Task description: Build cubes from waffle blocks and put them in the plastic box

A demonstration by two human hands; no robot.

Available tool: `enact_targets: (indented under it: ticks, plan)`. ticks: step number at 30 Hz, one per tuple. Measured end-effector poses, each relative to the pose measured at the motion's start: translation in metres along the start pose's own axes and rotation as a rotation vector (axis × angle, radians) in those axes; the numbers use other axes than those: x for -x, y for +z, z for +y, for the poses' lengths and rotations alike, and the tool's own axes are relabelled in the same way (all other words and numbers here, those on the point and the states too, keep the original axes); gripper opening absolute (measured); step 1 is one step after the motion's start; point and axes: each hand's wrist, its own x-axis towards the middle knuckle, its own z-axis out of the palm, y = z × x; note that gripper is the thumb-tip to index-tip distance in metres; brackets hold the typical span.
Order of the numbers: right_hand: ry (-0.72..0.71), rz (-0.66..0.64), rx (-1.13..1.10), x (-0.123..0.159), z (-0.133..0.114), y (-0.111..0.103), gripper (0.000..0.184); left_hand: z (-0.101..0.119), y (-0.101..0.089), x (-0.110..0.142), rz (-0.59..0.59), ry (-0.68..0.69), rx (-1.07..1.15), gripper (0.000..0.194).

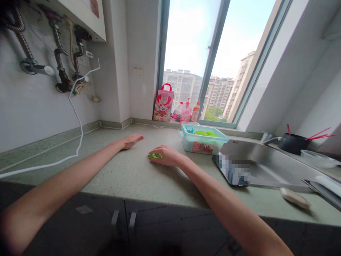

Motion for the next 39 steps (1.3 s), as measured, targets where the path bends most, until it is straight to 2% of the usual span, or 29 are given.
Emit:
enact_targets:
  ticks: [4,7,9,11,13,17,19,22,24,25,29,31,36,39]
  plan:
    - [0.068,0.018,0.033,-0.001,0.005,0.003,0.028,-0.003,0.001,-0.001,-0.008,0.009,-0.007,0.08]
    - [-0.013,0.054,0.062,-0.001,0.007,-0.001,0.027,-0.004,0.001,-0.002,-0.002,0.016,0.0,0.079]
    - [-0.099,0.136,0.124,0.0,0.011,-0.013,0.027,-0.005,0.001,-0.002,0.006,0.018,0.018,0.078]
    - [-0.122,0.279,0.223,0.005,0.02,-0.031,0.027,-0.005,0.001,-0.002,0.005,0.022,0.032,0.077]
    - [-0.041,0.45,0.336,0.016,0.036,-0.055,0.028,-0.006,0.001,-0.002,0.003,0.026,0.037,0.077]
    - [0.267,0.741,0.535,0.054,0.073,-0.097,0.029,-0.007,0.001,-0.005,0.002,0.038,0.042,0.078]
    - [0.398,0.843,0.602,0.071,0.086,-0.108,0.03,-0.008,0.001,-0.006,0.004,0.046,0.049,0.078]
    - [0.522,0.934,0.658,0.084,0.097,-0.111,0.035,-0.01,0.002,-0.007,-0.001,0.044,0.042,0.078]
    - [0.597,0.908,0.659,0.084,0.099,-0.109,0.038,-0.01,0.002,-0.007,-0.017,0.043,0.015,0.079]
    - [0.659,0.853,0.639,0.083,0.099,-0.107,0.039,-0.01,0.002,-0.007,-0.024,0.043,0.001,0.08]
    - [0.972,0.462,0.449,0.08,0.1,-0.107,0.039,-0.007,0.001,-0.005,-0.022,0.037,-0.017,0.081]
    - [1.029,0.355,0.411,0.08,0.1,-0.109,0.042,-0.006,0.0,-0.004,-0.019,0.034,-0.009,0.081]
    - [1.011,0.329,0.442,0.078,0.093,-0.107,0.053,-0.003,-0.002,-0.001,-0.026,0.034,0.003,0.079]
    - [1.001,0.398,0.495,0.077,0.088,-0.105,0.056,-0.002,-0.002,-0.001,-0.018,0.028,0.03,0.077]
